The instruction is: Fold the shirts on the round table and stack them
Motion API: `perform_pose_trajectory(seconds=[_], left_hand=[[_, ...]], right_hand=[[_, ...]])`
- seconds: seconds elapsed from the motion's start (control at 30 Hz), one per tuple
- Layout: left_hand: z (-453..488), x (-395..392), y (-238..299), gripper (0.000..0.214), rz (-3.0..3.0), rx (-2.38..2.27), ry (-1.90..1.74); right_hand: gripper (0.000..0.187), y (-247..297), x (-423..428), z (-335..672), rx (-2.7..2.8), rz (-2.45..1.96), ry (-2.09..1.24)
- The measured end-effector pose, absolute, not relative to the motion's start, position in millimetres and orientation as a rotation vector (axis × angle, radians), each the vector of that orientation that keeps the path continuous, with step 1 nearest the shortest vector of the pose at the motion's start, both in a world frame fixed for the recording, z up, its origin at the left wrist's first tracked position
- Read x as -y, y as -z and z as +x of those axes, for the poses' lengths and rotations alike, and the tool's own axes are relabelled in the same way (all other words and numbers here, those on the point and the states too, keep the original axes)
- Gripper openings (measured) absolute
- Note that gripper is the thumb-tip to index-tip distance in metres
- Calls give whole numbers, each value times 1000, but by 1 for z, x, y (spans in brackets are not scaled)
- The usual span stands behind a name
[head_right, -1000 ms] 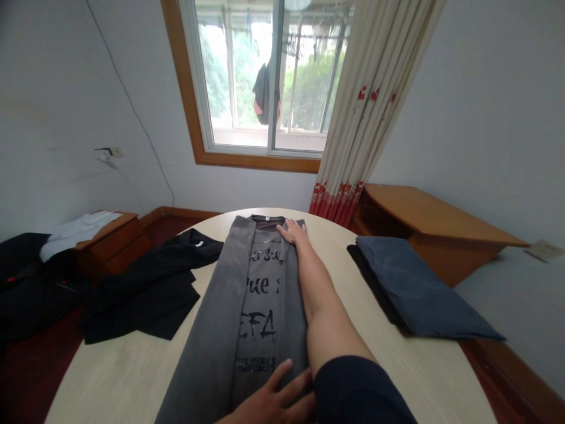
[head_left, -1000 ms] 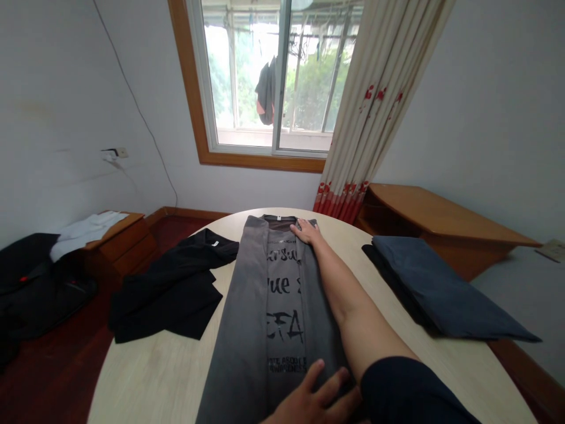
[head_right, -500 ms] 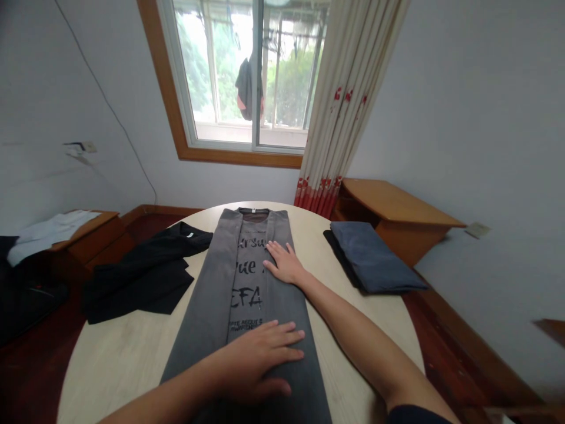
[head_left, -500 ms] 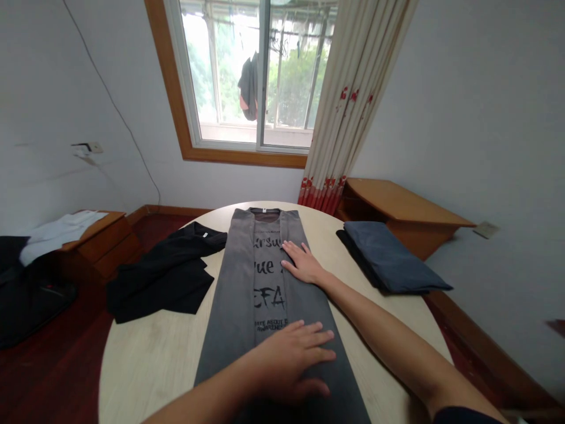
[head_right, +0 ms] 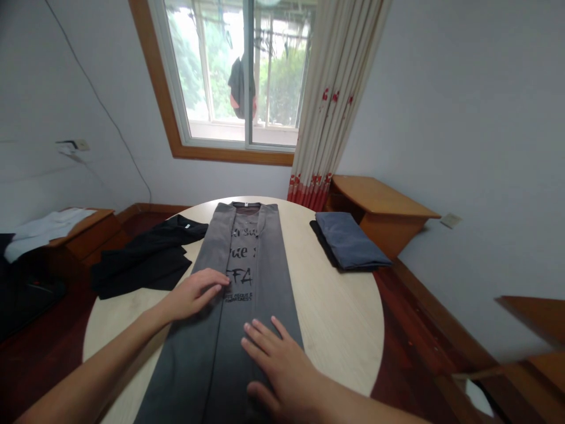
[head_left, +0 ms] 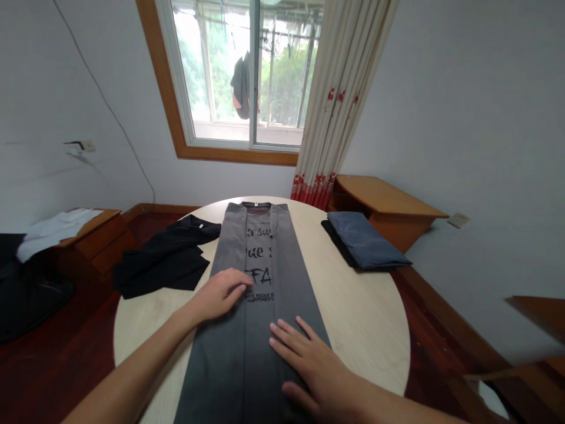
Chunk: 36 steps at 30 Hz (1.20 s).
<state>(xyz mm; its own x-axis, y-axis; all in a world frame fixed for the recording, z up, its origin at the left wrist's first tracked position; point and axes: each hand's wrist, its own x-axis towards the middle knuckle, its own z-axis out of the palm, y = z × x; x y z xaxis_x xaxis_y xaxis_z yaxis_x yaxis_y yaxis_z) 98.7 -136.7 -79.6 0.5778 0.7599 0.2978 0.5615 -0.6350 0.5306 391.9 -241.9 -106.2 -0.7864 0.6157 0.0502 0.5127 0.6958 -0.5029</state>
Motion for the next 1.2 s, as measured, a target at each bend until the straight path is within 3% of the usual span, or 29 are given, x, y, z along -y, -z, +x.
perform_pose_trajectory(seconds=[0.07,0.2,0.37,0.73,0.87,0.97,1.07,1.2], left_hand=[[77,134,86,33,2432,-1158,-676],[37,127,96,38,2432,-1362,-581],[16,130,98,42,2445,-1315,-466],[40,171,99,42,2364,-1050,-341],[47,196,61,39,2194,-967,-285],[54,204,15,29,2027,-906,-224],[62,177,-15,20,1846,-835,-353],[75,109,6,27,1512,-1080,-987]], right_hand=[[74,107,241,396,2677,-818,-735],[51,117,182,423,2440,-1042,-520],[47,123,112,459,2354,-1214,-350],[29,111,157,464,2519,-986,-666],[28,82,182,472,2482,-957,-898],[31,35,190,474,2539,-866,-1278],[42,1,167,471,2418,-879,-1487],[46,11,101,455,1798,-1221,-1193]])
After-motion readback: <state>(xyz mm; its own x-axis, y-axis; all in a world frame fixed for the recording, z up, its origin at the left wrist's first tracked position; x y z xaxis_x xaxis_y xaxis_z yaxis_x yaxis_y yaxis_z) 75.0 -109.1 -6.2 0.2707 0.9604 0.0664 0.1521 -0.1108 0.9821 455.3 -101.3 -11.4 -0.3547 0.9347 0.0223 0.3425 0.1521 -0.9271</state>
